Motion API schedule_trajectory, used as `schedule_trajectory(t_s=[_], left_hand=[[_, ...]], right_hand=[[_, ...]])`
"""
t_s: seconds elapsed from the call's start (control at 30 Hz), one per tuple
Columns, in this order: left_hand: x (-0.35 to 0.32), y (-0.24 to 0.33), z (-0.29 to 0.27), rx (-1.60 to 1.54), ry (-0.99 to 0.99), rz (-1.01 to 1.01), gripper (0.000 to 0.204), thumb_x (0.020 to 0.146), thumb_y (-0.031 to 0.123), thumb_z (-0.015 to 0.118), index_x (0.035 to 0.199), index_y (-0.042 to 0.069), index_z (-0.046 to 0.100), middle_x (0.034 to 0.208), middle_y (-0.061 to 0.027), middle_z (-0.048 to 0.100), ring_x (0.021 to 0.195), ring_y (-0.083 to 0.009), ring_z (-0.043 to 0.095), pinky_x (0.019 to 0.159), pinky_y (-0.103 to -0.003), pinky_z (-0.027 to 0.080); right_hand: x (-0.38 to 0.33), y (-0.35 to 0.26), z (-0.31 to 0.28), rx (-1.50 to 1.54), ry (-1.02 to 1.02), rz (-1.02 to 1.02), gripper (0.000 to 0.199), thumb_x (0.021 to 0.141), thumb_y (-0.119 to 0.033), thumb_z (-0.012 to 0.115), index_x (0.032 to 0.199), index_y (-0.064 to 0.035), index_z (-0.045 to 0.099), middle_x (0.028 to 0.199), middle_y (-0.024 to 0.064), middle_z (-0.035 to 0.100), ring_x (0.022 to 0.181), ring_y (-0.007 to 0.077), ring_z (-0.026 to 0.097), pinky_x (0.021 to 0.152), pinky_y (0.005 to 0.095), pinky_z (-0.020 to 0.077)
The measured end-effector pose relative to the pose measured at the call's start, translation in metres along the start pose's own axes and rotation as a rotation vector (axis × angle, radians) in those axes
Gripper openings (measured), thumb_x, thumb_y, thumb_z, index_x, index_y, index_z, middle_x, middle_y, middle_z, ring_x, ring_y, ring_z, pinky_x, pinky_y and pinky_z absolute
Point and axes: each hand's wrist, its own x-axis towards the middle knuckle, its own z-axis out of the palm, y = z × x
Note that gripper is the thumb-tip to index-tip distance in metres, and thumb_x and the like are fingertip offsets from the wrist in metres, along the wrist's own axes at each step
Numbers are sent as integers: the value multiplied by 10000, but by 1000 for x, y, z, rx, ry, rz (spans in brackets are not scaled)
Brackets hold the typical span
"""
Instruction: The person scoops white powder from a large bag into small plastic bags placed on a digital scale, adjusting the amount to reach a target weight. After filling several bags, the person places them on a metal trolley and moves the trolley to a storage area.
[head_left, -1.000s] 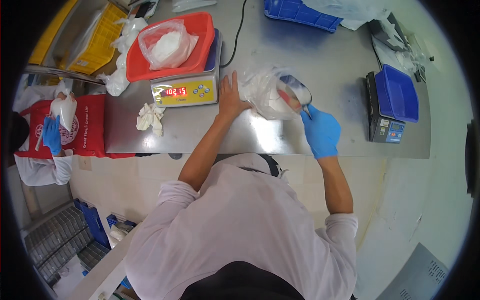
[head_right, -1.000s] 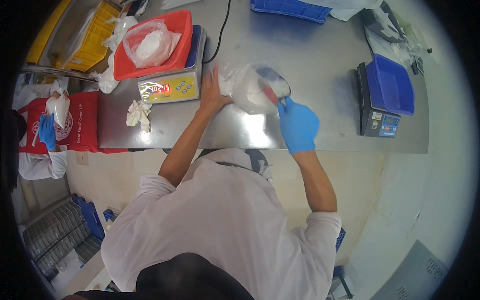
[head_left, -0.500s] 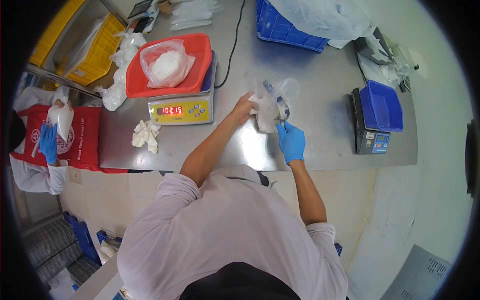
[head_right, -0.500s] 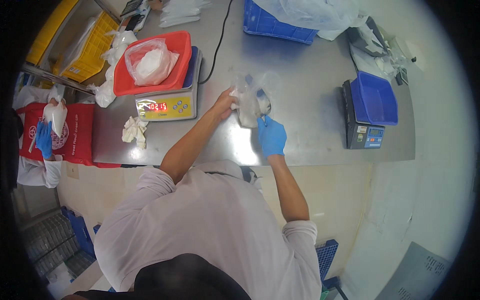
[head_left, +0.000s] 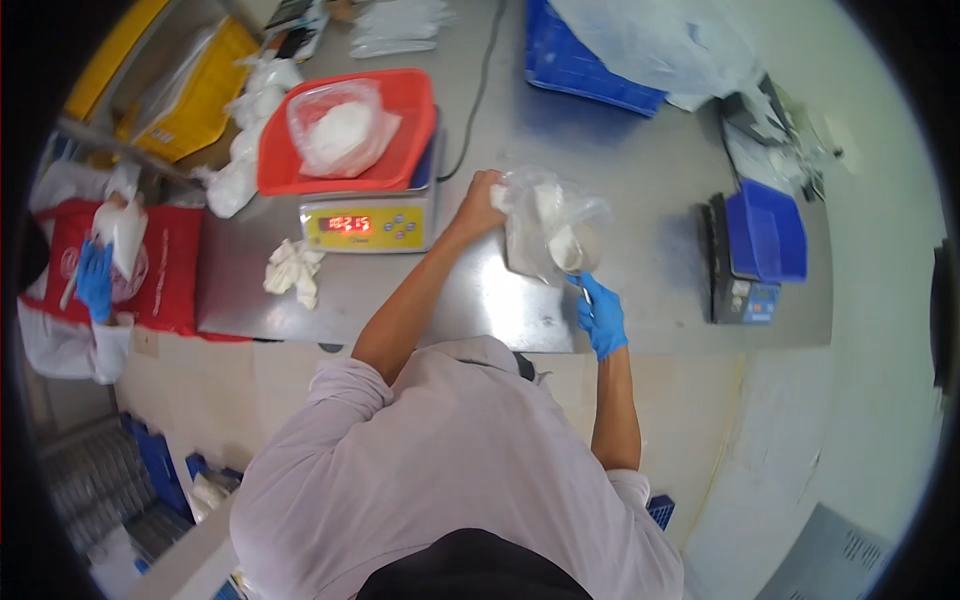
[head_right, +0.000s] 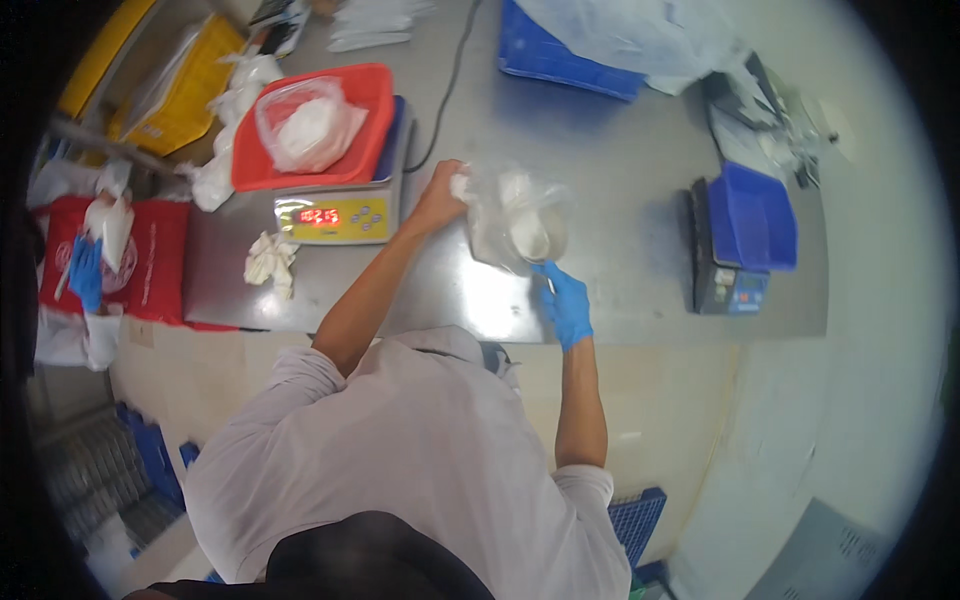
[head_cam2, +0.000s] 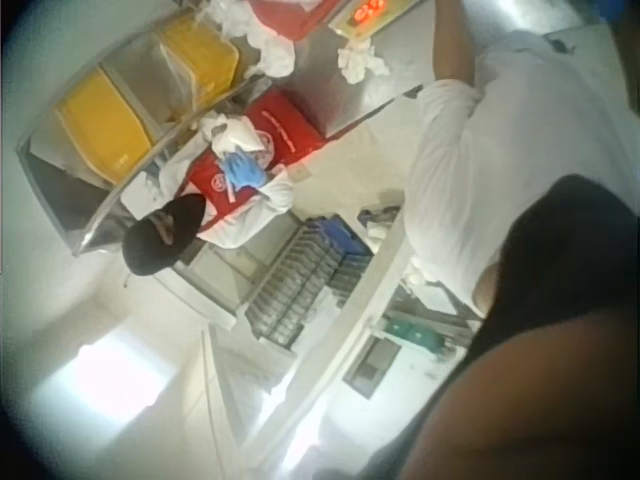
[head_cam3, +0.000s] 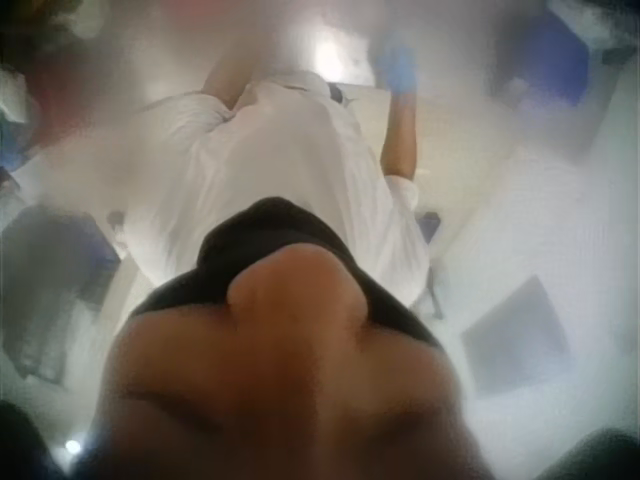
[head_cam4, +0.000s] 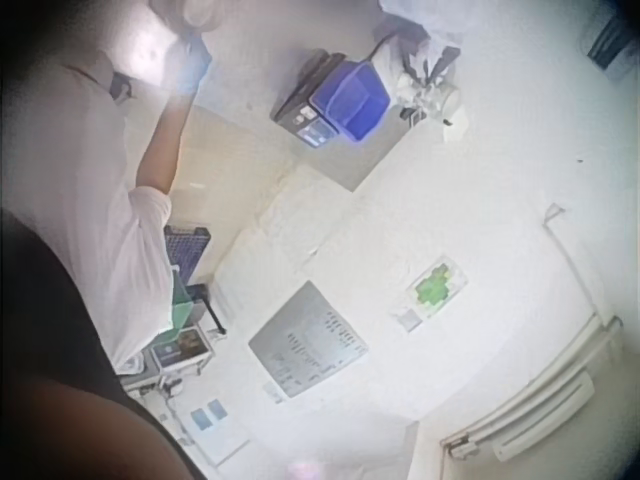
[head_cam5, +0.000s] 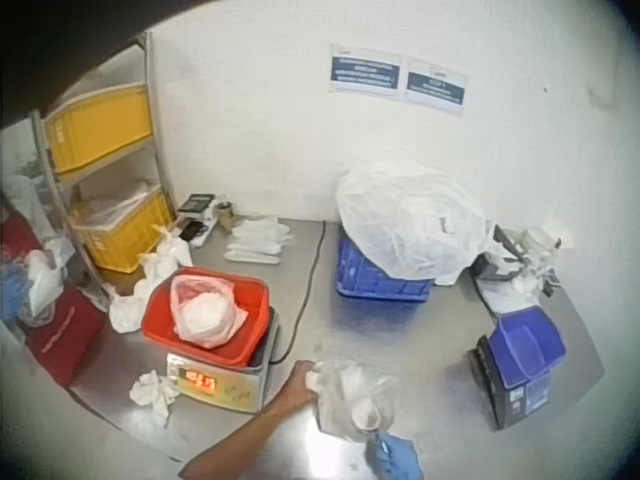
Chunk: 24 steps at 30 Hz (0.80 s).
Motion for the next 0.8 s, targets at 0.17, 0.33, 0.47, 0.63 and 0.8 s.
schedule_trajectory(t_s=[0.17,0.33,0.47,0.63,0.8], left_hand=[[-22,-6,1,461,76,113,598,597,-88,637,1174,32,535,1150,-234,504,1141,-412,471,1011,-441,399],[-37,-7,9,433,65,-59,581,631,-44,630,1197,42,530,1188,-215,476,1122,-391,471,986,-443,411],[-8,-59,41,547,163,-13,608,671,17,632,1266,30,506,1334,-264,422,1244,-421,413,1062,-442,349],[-44,5,19,417,257,-62,726,740,28,647,1416,62,385,1413,-265,349,1327,-383,333,1090,-417,325],[-81,36,-60,45,81,-219,455,798,31,627,1250,46,566,1014,-117,633,913,-205,615,793,-314,494]], right_hand=[[-5,13,-9,23,-128,-9,406,1005,-364,461,1148,-22,628,482,-73,258,359,47,220,344,226,175],[-29,7,-22,-50,-148,-6,424,1003,-371,465,1132,-2,630,480,-61,275,355,51,223,340,235,171],[-55,-13,-39,-119,-128,-29,423,990,-369,495,1096,12,643,483,-56,298,357,54,237,344,239,180],[-91,-46,-76,-136,-54,-26,343,969,-306,534,991,10,665,481,-46,341,355,56,261,346,231,199],[-125,-89,-85,-227,0,-24,260,939,-232,585,910,10,676,491,-40,414,369,50,326,347,228,199]])
